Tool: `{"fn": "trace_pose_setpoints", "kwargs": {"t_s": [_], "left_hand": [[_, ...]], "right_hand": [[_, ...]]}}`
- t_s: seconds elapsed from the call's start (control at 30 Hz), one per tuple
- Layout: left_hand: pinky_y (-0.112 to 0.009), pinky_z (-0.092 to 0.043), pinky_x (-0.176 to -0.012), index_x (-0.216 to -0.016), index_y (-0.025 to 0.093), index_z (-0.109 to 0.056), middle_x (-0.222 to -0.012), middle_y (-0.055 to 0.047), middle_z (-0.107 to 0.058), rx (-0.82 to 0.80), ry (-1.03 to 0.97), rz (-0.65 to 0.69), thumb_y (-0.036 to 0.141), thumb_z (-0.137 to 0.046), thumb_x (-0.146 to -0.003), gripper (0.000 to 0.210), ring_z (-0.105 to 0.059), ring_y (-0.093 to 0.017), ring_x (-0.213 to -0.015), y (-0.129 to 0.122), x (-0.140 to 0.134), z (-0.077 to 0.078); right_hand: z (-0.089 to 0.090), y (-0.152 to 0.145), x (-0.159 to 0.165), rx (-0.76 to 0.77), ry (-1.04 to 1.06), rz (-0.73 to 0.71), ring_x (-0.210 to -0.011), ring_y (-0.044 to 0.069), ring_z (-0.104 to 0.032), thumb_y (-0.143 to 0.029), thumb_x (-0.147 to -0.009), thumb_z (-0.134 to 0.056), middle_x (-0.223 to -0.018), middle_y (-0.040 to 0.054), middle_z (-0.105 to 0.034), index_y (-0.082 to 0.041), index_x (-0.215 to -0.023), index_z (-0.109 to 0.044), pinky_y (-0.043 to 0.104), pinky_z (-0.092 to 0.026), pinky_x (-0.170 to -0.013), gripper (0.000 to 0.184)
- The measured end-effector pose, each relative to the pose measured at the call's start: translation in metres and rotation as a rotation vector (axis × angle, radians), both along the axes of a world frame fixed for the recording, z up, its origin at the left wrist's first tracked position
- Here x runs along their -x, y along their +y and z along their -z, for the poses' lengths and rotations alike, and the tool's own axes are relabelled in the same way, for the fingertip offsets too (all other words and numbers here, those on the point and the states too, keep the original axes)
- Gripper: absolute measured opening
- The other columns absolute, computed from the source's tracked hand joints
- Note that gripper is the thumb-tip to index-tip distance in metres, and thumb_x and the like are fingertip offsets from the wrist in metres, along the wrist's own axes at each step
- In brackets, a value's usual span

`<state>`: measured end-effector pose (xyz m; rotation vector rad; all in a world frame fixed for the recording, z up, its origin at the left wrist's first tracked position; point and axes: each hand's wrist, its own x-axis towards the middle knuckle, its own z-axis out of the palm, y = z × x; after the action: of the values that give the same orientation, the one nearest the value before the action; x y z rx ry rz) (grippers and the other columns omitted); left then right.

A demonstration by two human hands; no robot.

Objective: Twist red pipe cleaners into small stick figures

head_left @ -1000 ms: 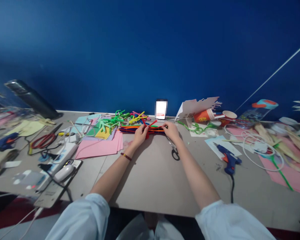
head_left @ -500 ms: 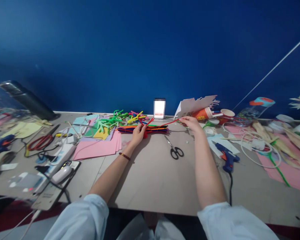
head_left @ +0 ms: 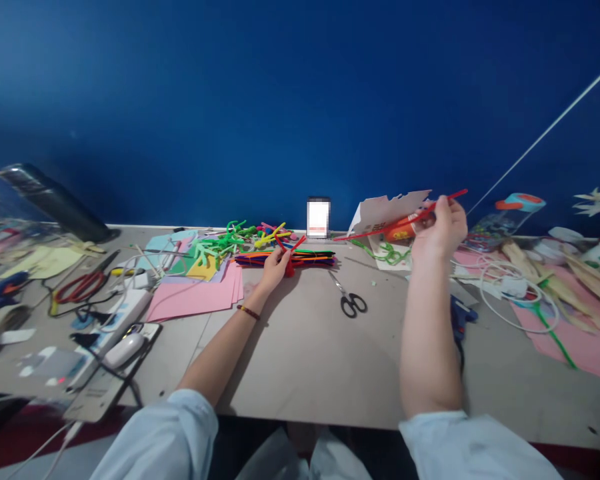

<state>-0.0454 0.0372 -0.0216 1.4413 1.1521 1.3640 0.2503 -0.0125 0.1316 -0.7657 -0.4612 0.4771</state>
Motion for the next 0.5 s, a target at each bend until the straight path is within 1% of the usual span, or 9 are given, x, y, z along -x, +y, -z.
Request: {"fn": "trace_pose_setpoints", "kwargs": {"t_s": [0.07, 0.13, 0.17, 0.3, 0.37, 0.43, 0.5], "left_hand": [[-0.023, -0.043, -0.052, -0.078, 0.017, -0.058, -0.057, 0.001, -0.057, 0.027, -0.056, 0.032, 0.048, -0.062, -0.077, 0.031, -0.055, -0.012, -0.056, -0.003, -0.001, -0.006], [-0.023, -0.040, -0.046, -0.078, 0.016, -0.058, -0.054, 0.001, -0.056, 0.054, -0.109, 0.090, 0.050, -0.061, -0.077, 0.034, -0.051, -0.010, -0.047, -0.007, -0.001, -0.015], [-0.022, -0.040, -0.044, -0.077, 0.015, -0.058, -0.056, 0.000, -0.057, 0.053, -0.143, 0.105, 0.051, -0.061, -0.077, 0.036, -0.050, -0.009, -0.044, -0.010, -0.001, -0.019], [-0.023, -0.043, -0.045, -0.074, 0.015, -0.058, -0.066, -0.003, -0.062, 0.074, -0.258, 0.136, 0.053, -0.064, -0.074, 0.038, -0.052, -0.009, -0.046, -0.015, -0.003, -0.033], [-0.023, -0.044, -0.047, -0.074, 0.015, -0.059, -0.068, -0.003, -0.063, 0.099, -0.299, 0.121, 0.052, -0.066, -0.072, 0.038, -0.056, -0.010, -0.052, -0.015, -0.005, -0.036], [-0.023, -0.045, -0.049, -0.074, 0.016, -0.059, -0.069, -0.003, -0.062, 0.112, -0.299, 0.138, 0.052, -0.066, -0.071, 0.037, -0.057, -0.010, -0.055, -0.013, -0.006, -0.038], [-0.023, -0.047, -0.053, -0.077, 0.017, -0.059, -0.071, -0.002, -0.062, 0.096, -0.280, 0.176, 0.051, -0.065, -0.073, 0.035, -0.057, -0.010, -0.058, -0.012, -0.007, -0.040]], "right_hand": [[-0.009, -0.009, 0.001, -0.023, -0.033, -0.001, -0.043, 0.007, -0.048, -0.021, -0.080, -0.056, -0.057, -0.0059, -0.054, -0.019, -0.082, -0.052, 0.018, -0.036, -0.040, 0.005], [-0.012, -0.013, 0.006, -0.012, -0.108, -0.088, -0.039, 0.006, -0.043, -0.023, -0.077, -0.061, -0.054, -0.0062, -0.051, -0.018, -0.080, -0.054, 0.017, -0.026, -0.034, 0.009], [-0.012, -0.014, 0.010, 0.012, -0.155, -0.167, -0.038, 0.005, -0.042, -0.026, -0.076, -0.063, -0.054, -0.0060, -0.051, -0.018, -0.080, -0.055, 0.017, -0.023, -0.032, 0.012], [-0.004, -0.012, 0.041, 0.159, -0.330, -0.537, -0.037, 0.004, -0.041, -0.035, -0.071, -0.070, -0.058, -0.0050, -0.054, -0.018, -0.077, -0.058, 0.016, -0.020, -0.029, 0.021], [0.002, -0.012, 0.062, 0.245, -0.415, -0.674, -0.036, 0.003, -0.039, -0.036, -0.069, -0.071, -0.058, -0.0048, -0.054, -0.018, -0.079, -0.061, 0.016, -0.019, -0.029, 0.023], [0.007, -0.013, 0.084, 0.354, -0.527, -0.798, -0.035, 0.003, -0.038, -0.036, -0.069, -0.073, -0.056, -0.0047, -0.054, -0.019, -0.080, -0.062, 0.016, -0.021, -0.029, 0.023], [0.011, -0.016, 0.102, 0.467, -0.647, -0.925, -0.033, 0.004, -0.035, -0.035, -0.070, -0.073, -0.048, -0.0065, -0.049, -0.019, -0.078, -0.063, 0.017, -0.022, -0.029, 0.021]]}}
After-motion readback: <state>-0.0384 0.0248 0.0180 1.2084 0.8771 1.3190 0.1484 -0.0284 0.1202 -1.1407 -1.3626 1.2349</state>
